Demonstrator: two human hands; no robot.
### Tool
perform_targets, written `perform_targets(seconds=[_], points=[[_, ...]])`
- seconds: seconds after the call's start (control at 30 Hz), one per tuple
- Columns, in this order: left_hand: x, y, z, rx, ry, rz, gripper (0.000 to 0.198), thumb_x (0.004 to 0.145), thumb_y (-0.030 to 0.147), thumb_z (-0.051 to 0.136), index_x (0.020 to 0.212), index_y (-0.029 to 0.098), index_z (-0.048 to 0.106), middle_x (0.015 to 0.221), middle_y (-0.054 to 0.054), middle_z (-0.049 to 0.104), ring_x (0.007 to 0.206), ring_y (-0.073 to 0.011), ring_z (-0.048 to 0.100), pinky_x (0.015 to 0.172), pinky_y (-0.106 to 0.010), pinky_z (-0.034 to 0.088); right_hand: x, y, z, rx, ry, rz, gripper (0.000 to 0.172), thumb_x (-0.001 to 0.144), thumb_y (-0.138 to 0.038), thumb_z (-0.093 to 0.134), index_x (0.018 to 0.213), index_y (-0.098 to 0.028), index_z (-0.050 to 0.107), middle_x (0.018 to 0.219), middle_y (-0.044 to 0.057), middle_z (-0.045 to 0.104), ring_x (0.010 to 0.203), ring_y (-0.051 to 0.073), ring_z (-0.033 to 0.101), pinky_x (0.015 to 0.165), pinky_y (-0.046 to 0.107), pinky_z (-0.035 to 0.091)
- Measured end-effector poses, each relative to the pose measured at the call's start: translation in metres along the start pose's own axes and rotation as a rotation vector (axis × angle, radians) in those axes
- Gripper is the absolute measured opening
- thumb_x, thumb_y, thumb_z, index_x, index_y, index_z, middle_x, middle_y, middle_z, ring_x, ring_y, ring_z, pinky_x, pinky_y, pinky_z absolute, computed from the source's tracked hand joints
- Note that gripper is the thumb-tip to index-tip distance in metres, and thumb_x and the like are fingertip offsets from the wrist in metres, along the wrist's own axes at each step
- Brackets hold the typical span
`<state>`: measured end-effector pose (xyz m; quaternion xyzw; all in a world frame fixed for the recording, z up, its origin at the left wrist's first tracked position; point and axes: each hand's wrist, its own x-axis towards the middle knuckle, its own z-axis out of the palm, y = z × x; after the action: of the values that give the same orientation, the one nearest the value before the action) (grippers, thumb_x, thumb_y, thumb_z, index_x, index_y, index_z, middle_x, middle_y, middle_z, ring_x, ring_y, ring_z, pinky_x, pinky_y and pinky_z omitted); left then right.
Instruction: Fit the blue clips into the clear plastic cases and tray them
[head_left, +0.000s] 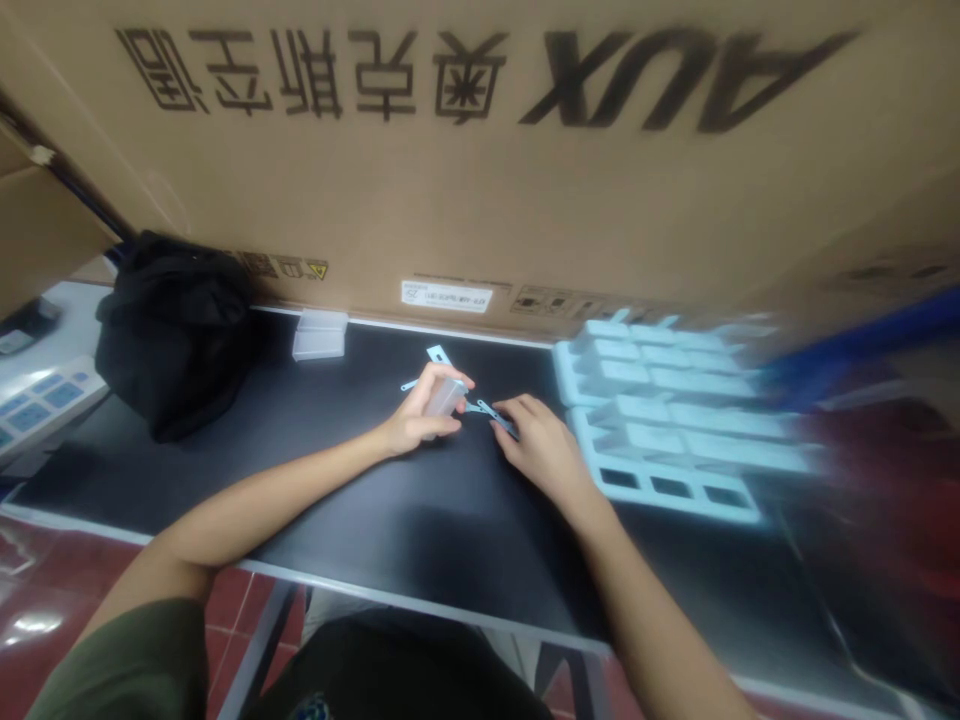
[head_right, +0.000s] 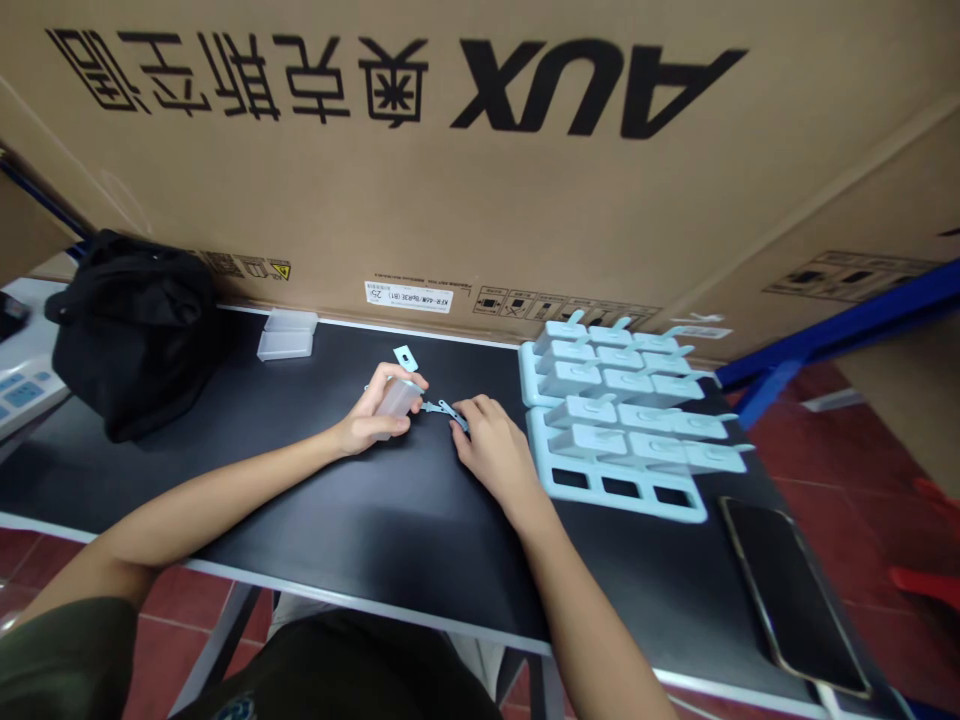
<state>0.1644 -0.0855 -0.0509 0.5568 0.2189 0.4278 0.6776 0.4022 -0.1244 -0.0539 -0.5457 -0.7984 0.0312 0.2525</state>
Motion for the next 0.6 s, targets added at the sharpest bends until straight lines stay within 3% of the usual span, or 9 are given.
perform_targets(seconds=[0.1, 0.23, 0.3, 0.37, 0.47, 0.53, 0.6], points=[[0.0, 0.001, 0.001, -0.005, -0.003, -0.004, 0.066, 0.074, 0.02, 0.079, 0.13, 0.033, 0.047, 0.13, -0.006, 0.055, 0.081, -0.0122, 0.058, 0.056, -0.019, 0.041, -0.001, 0.0, 0.004, 0.015, 0.005, 0.033, 0.019, 0.095, -0.019, 0.056, 0.108, -0.023, 0.069, 0.098, 0.007, 0.071, 0.089, 0.025, 0.067, 0.077, 0.037, 0.051], [0.002, 0.003, -0.001, 0.104, -0.036, 0.03, 0.054, 0.07, 0.015, 0.071, 0.121, 0.026, 0.058, 0.122, -0.006, 0.057, 0.072, -0.009, 0.051, 0.064, -0.024, 0.044, 0.0, 0.003, 0.004, 0.025, 0.032, 0.072, 0.023, 0.088, -0.018, 0.057, 0.108, -0.021, 0.069, 0.091, 0.007, 0.07, 0.085, 0.025, 0.066, 0.076, 0.037, 0.051], [0.002, 0.004, -0.001, 0.2, -0.052, 0.098, 0.051, 0.069, 0.013, 0.069, 0.118, 0.026, 0.061, 0.121, -0.006, 0.058, 0.076, -0.0126, 0.054, 0.07, -0.029, 0.049, 0.002, 0.003, 0.0, 0.056, 0.043, 0.081, 0.021, 0.086, -0.017, 0.057, 0.102, -0.021, 0.07, 0.086, 0.006, 0.068, 0.081, 0.024, 0.065, 0.074, 0.036, 0.051], [0.001, 0.005, 0.0, 0.355, -0.095, 0.204, 0.052, 0.066, 0.011, 0.068, 0.116, 0.026, 0.065, 0.121, -0.008, 0.06, 0.092, -0.022, 0.061, 0.085, -0.039, 0.055, 0.005, 0.0, -0.008, 0.126, 0.075, 0.095, 0.013, 0.088, -0.021, 0.057, 0.093, -0.022, 0.069, 0.081, 0.005, 0.066, 0.074, 0.021, 0.063, 0.07, 0.035, 0.05], [-0.005, 0.005, 0.004, 0.587, -0.261, 0.318, 0.055, 0.064, 0.007, 0.067, 0.115, 0.027, 0.072, 0.124, -0.012, 0.062, 0.114, -0.0329, 0.062, 0.103, -0.052, 0.053, 0.006, -0.014, -0.024, 0.339, 0.221, 0.194, 0.014, 0.098, -0.033, 0.059, 0.088, -0.023, 0.063, 0.073, 0.002, 0.063, 0.064, 0.018, 0.06, 0.063, 0.033, 0.05], [-0.011, 0.003, 0.006, 0.675, -0.347, 0.307, 0.054, 0.066, 0.006, 0.068, 0.114, 0.03, 0.075, 0.131, -0.013, 0.06, 0.108, -0.0312, 0.065, 0.097, -0.05, 0.057, 0.005, -0.026, -0.034, 0.548, 0.361, 0.264, 0.019, 0.103, -0.04, 0.057, 0.093, -0.024, 0.059, 0.076, 0.001, 0.064, 0.061, 0.016, 0.061, 0.061, 0.032, 0.051], [-0.017, 0.001, 0.008, 0.742, -0.336, 0.279, 0.051, 0.069, 0.006, 0.069, 0.112, 0.032, 0.078, 0.138, -0.014, 0.058, 0.103, -0.0289, 0.067, 0.091, -0.047, 0.06, 0.002, -0.039, -0.04, 0.74, 0.48, 0.269, 0.019, 0.105, -0.043, 0.056, 0.097, -0.026, 0.055, 0.083, 0.001, 0.067, 0.061, 0.015, 0.063, 0.06, 0.031, 0.053]])
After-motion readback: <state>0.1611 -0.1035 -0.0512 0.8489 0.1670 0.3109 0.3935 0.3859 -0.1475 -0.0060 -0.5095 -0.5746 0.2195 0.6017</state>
